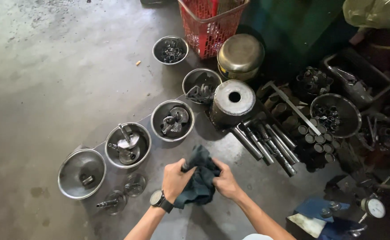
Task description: The person wipes metal engine components with a dark cloth at a workbench, placing cleaned parts into metal bowls. They pour liquid from a plastic bottle onto a part, rub components by hand, and fit a small part onto a cylindrical component before continuing to wipe.
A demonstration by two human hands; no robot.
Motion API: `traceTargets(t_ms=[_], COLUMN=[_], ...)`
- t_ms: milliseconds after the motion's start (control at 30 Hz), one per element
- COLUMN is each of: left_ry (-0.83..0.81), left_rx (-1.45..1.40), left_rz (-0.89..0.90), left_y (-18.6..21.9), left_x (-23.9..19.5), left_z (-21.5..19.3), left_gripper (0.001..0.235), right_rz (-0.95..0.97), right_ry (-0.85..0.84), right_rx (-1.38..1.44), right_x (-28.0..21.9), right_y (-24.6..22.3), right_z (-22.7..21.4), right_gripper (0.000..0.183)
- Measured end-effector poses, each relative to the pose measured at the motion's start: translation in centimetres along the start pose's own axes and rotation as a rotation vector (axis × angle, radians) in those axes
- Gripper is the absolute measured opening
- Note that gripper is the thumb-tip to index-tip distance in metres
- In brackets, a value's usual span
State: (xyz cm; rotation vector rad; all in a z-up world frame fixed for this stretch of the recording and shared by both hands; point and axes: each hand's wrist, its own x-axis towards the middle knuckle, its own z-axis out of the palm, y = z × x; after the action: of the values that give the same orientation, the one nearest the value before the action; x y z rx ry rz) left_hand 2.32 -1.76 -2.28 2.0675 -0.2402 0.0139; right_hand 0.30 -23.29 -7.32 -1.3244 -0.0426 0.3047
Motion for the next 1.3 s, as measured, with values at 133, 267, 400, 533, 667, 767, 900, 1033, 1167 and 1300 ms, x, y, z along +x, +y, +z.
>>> traceTargets(t_ms=[133, 267, 400, 533, 667, 767, 900, 1033, 1167, 1300], left_ry=[-0.012, 0.027, 0.019, -0.131, -0.155, -0.145, -0.057, 0.02, 0.028, -0.027], left_rx=[-0.032, -0.214, -0.146, 0.179, 0.323, 0.453, 0.549, 0.565, 0.583, 0.562], left_rz=[-0.04, -0.232, -0.267, 0.12, 0.458, 0.549, 0.474, 0.399, 0.343, 0.3], left_y=[-2.9, -0.3, 2.4, 8.4, 12.9, 11.8, 8.5, 7.4, 7.6, 7.4], left_x=[-1.0, -0.3, 2.2, 8.1, 17.0, 22.3, 26.3, 27.1, 28.1, 28.8], left_z=[1.0, -2.3, -4.4, -2.4, 3.3, 9.1, 14.1, 15.3, 15.6, 15.8], left_gripper=[0.019, 0.021, 0.025, 0.039, 0.072, 0.081, 0.073, 0.074, 0.075, 0.08], right_rz=[-0.048, -0.238, -0.429, -0.513, -0.349, -0.259, 0.101, 0.193, 0.246, 0.406], right_ry=[-0.043, 0.114, 0.298, 0.536, 0.579, 0.318, 0.449, 0.868, 0.847, 0.749], right_rx=[-0.123, -0.347, -0.19, -0.57, -1.392, -1.088, -1.114, -1.714, -1.963, -2.161], right_x=[0.6, 3.5, 7.7, 12.9, 16.7, 16.6, 14.3, 13.8, 17.6, 20.9], right_y=[-4.3, -10.7, -18.2, -18.4, -14.0, -15.2, -20.4, -18.2, -16.3, -13.7], right_z=[0.7, -1.5, -5.1, -10.0, -16.8, -22.2, -33.6, -51.7, -61.2, -67.4], right_gripper=[0.043, 0.053, 0.056, 0.063, 0.074, 0.079, 0.05, 0.047, 0.074, 0.092])
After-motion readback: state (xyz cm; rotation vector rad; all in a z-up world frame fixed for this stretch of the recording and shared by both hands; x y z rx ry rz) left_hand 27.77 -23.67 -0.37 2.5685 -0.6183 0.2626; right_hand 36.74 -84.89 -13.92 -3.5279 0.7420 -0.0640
